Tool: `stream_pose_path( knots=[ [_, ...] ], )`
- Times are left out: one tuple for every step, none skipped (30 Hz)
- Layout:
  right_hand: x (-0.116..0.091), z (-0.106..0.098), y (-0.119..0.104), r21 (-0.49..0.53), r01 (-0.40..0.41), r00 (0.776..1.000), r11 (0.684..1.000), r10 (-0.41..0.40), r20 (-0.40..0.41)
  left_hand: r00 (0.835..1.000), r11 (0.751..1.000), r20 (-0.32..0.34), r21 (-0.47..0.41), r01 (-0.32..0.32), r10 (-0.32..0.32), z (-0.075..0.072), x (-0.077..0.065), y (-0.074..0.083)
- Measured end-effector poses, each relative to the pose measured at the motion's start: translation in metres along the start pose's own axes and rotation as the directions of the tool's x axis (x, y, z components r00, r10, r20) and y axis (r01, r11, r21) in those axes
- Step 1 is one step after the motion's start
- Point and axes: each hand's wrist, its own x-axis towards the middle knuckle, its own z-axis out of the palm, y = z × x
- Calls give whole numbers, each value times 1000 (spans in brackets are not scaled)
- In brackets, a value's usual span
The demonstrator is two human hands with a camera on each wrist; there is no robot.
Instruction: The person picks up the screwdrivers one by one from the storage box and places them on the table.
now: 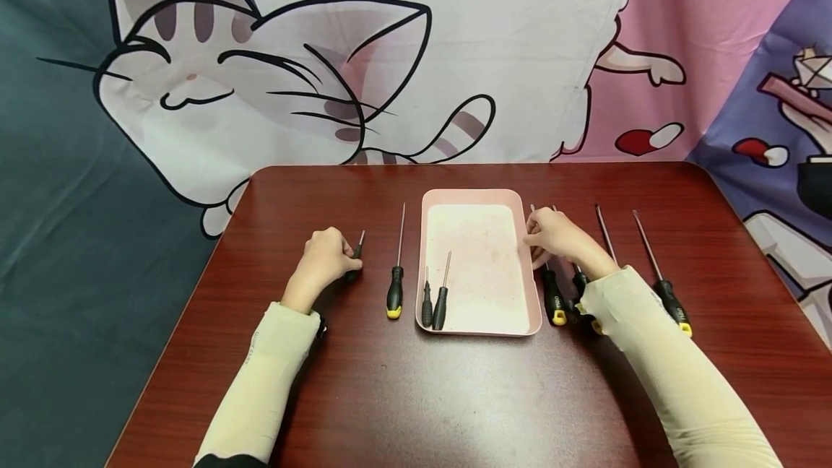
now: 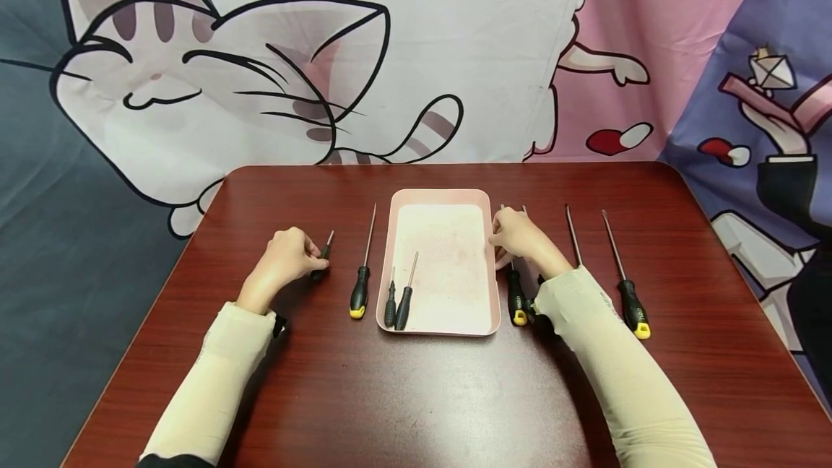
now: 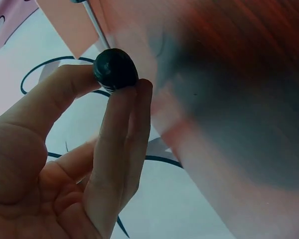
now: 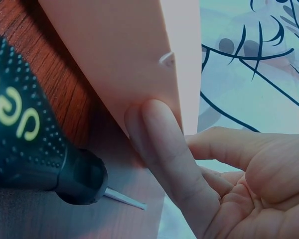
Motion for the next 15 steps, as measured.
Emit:
stream_pose_path(
  knots=[
    [0, 0, 0, -1, -1, 1000, 1000, 1, 0, 1000, 1000, 5, 2, -2, 2, 0, 1, -1],
    [0, 0, 0, -4, 1, 1000, 1000, -1, 0, 1000, 1000, 9, 1, -5, 5, 0, 1, -2],
    [0, -1, -1, -6, 2, 1000, 1000, -2, -1, 1000, 1000, 15, 0, -7, 7, 0, 1, -3],
    [0, -1, -1, -9, 3, 1000, 1000, -3, -2, 1000, 1000, 20, -2, -7, 7, 0, 2, -3],
    [0, -1, -1, -10, 3, 1000, 1000, -3, -4, 1000, 1000, 25, -3, -8, 8, 0, 2, -4],
    [0, -1, -1, -11, 4, 1000, 1000, -4, -5, 999, 1000, 32, -7, -5, 6, 0, 2, -4],
    [0, -1, -1, -10, 4, 1000, 1000, -4, -5, 999, 1000, 40, -11, -1, 2, 1, 3, -5],
    [1, -1, -1, -7, 3, 1000, 1000, -3, -5, 999, 1000, 46, -14, 4, -4, 1, 3, -5],
    [1, -1, 0, 0, 1, 1000, 1000, -1, -5, 999, 1000, 52, -14, 7, -7, 2, 3, -6],
    [1, -1, 0, 4, -1, 1000, 1000, 1, -4, 998, 1000, 55, -15, 14, -13, 3, 3, -6],
    [1, 0, 0, 9, -5, 1000, 1000, 5, -4, 998, 1000, 60, -15, 18, -17, 3, 4, -7],
    [1, 0, 1, 11, -6, 1000, 1000, 7, -4, 998, 1000, 65, -16, 24, -23, 4, 4, -7],
    [1, 0, 1, 13, -8, 1000, 1000, 8, -4, 997, 1000, 68, -16, 25, -24, 5, 4, -7],
    [2, 0, 1, 12, -10, 1000, 1000, 10, -5, 997, 1000, 70, -15, 26, -25, 6, 4, -8],
    [2, 0, 1, 11, -9, 1000, 1000, 9, -6, 997, 1000, 74, -15, 25, -24, 7, 3, -8]
  ],
)
